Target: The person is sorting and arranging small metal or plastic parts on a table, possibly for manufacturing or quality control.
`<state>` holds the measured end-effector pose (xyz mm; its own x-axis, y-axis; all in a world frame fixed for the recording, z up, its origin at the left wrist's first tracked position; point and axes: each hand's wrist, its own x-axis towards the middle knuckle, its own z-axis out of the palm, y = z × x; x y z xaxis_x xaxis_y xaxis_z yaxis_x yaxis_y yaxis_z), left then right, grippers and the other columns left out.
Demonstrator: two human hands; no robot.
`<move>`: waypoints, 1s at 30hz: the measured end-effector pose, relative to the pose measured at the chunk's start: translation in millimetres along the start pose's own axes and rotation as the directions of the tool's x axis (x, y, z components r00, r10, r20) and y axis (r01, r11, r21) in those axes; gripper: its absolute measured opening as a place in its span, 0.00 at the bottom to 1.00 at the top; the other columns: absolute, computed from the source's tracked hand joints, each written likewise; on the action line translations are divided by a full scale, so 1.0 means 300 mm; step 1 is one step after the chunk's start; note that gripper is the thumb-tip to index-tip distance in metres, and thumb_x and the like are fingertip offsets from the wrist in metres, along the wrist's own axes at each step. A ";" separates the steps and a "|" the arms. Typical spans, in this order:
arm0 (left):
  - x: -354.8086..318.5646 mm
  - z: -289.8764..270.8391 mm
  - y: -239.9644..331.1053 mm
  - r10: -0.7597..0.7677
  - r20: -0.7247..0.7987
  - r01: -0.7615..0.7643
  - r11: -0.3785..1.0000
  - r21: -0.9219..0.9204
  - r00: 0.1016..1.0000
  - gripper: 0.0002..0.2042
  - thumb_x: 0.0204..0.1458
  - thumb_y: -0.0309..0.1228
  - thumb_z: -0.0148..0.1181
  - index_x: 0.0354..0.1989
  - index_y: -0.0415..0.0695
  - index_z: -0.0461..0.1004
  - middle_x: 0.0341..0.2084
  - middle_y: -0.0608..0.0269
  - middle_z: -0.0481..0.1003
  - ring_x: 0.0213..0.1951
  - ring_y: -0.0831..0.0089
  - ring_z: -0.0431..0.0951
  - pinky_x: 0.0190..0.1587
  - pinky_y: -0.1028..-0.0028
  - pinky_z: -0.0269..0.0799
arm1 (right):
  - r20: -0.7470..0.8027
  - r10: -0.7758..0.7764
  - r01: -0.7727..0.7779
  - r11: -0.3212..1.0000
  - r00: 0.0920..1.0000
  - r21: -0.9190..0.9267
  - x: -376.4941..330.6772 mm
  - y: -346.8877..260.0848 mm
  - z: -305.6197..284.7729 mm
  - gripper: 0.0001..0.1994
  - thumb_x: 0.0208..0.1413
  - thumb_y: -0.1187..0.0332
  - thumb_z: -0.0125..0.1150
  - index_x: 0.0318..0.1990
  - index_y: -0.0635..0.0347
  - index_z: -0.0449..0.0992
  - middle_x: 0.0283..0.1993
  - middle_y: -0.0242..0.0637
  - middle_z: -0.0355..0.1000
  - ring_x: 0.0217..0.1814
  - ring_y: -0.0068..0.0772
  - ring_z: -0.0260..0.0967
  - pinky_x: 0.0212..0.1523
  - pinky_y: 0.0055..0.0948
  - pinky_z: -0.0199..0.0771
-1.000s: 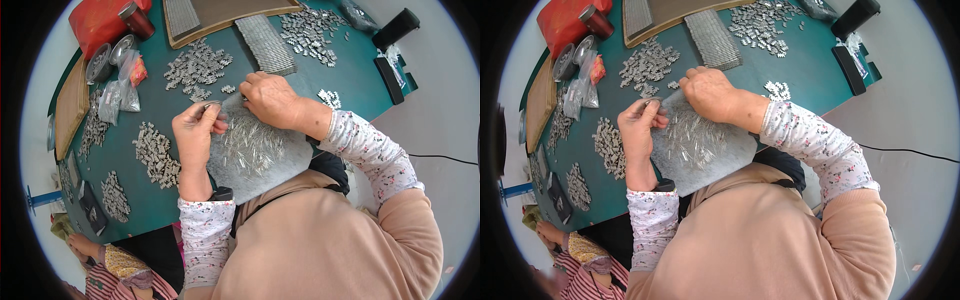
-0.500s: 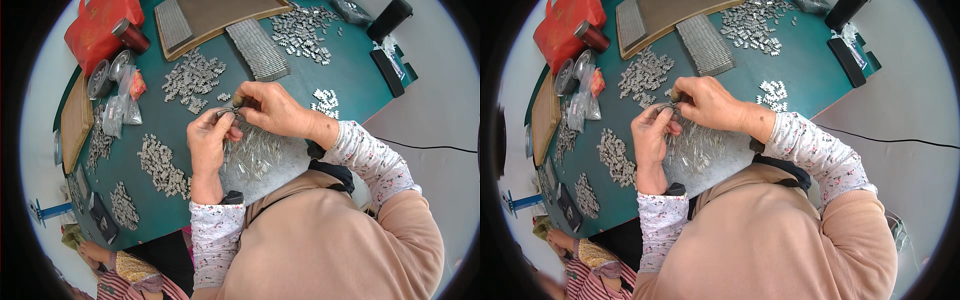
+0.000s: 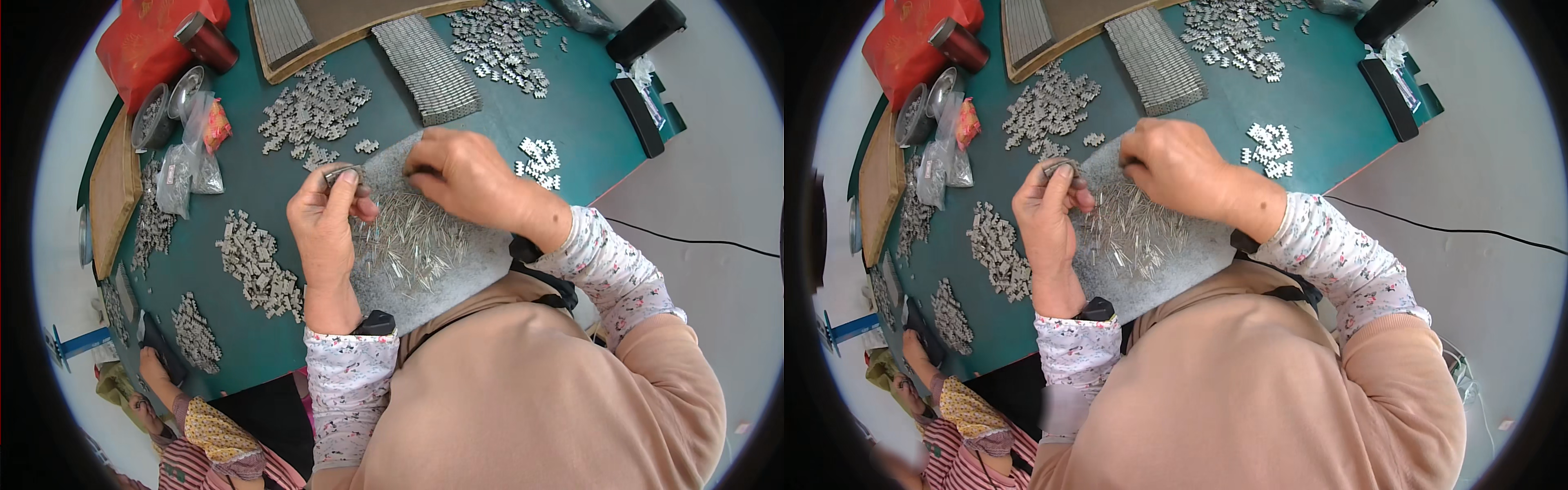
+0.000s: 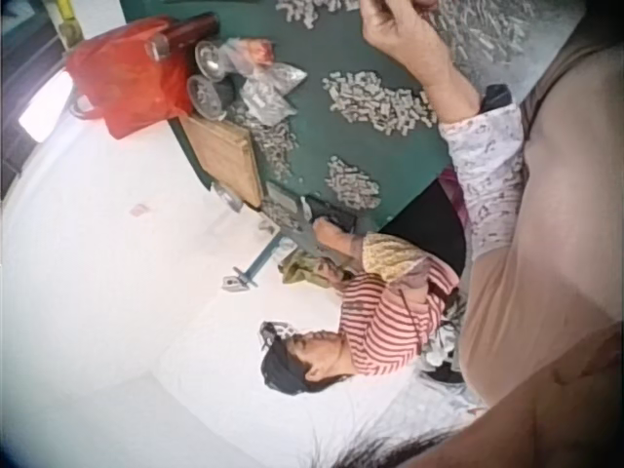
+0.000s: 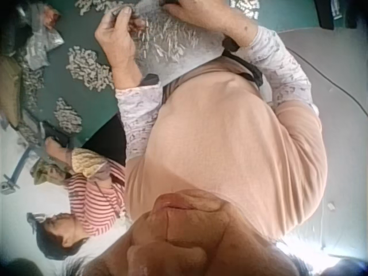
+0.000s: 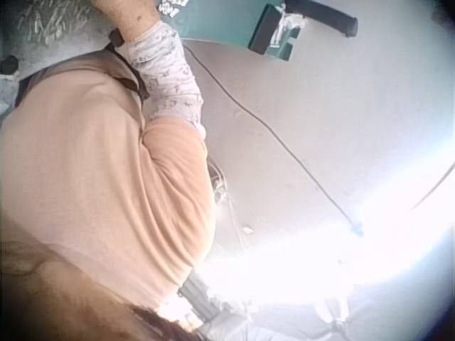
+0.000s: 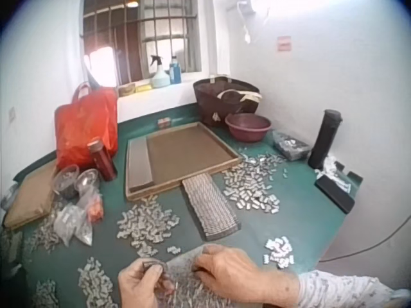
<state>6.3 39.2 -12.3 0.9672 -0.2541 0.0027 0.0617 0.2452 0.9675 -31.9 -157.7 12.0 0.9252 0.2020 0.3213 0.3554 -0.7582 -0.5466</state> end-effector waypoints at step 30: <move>-0.017 0.040 -0.003 -0.038 0.130 0.034 0.999 0.035 0.991 0.08 0.57 0.23 0.57 0.39 0.30 0.76 0.27 0.50 0.78 0.27 0.66 0.82 0.29 0.75 0.80 | 0.043 0.142 -0.148 0.931 0.989 0.333 0.012 -0.002 -0.024 0.09 0.51 0.78 0.55 0.40 0.71 0.71 0.25 0.42 0.70 0.25 0.31 0.69 0.28 0.29 0.70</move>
<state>-1.7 28.9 -10.2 0.9240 -0.3824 -0.0017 0.0858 0.2032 0.9754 -29.7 -160.9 19.2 0.9711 0.1188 0.2071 0.2384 -0.5297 -0.8140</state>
